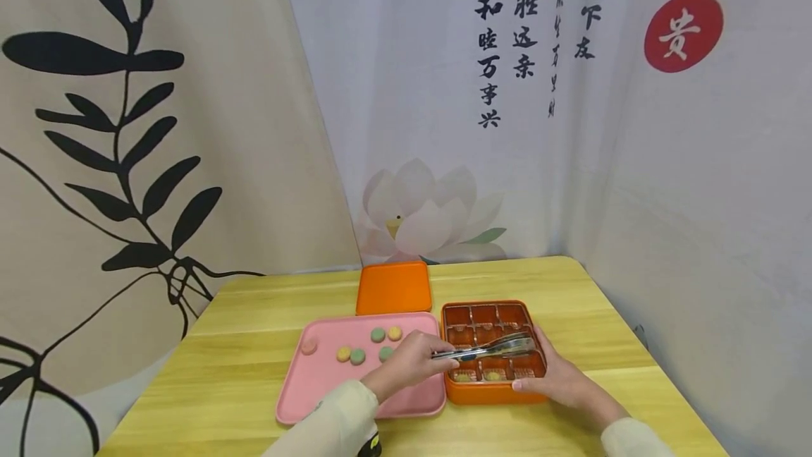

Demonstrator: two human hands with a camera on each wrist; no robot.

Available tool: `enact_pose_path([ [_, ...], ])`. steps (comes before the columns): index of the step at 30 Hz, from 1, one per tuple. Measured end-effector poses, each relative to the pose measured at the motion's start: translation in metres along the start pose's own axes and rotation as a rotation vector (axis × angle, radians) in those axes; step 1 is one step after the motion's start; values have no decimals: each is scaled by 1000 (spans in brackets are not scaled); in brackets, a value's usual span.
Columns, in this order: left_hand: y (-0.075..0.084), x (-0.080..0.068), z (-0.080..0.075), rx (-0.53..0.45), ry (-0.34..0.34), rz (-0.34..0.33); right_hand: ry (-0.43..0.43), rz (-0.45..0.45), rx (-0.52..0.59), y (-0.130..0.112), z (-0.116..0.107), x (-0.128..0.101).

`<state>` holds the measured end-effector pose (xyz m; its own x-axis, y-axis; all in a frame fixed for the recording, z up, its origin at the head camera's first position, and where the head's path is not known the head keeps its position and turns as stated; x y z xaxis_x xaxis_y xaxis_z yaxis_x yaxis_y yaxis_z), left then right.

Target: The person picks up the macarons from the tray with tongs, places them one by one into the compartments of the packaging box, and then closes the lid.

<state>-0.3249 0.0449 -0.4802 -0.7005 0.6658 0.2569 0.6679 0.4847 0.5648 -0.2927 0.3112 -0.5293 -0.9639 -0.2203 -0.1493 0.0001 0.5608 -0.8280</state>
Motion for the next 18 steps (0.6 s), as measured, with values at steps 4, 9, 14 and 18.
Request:
enact_pose_path([
  [4,1,2,2,36,-7,11,-3,9,-11,0,0,1],
  [9,0,2,-2,59,16,23,-19,0,24,-2,1,2],
  [14,-5,1,-7,25,29,-17,-38,-5,54,-3,2,1],
  [18,-7,-1,-12,1,49,-31,-36,4,57,-1,1,0],
])
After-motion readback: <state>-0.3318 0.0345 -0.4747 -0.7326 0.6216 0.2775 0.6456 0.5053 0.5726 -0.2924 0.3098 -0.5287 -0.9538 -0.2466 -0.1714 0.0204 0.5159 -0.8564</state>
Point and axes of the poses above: each hand's wrist, its own x-axis towards the middle knuckle, its own z-axis out of the palm, y = z × x, the point moved 5 cm from there along x, towards the middle knuckle, and after that the axes turned 4 degrees about z, right-handed, at the moved point
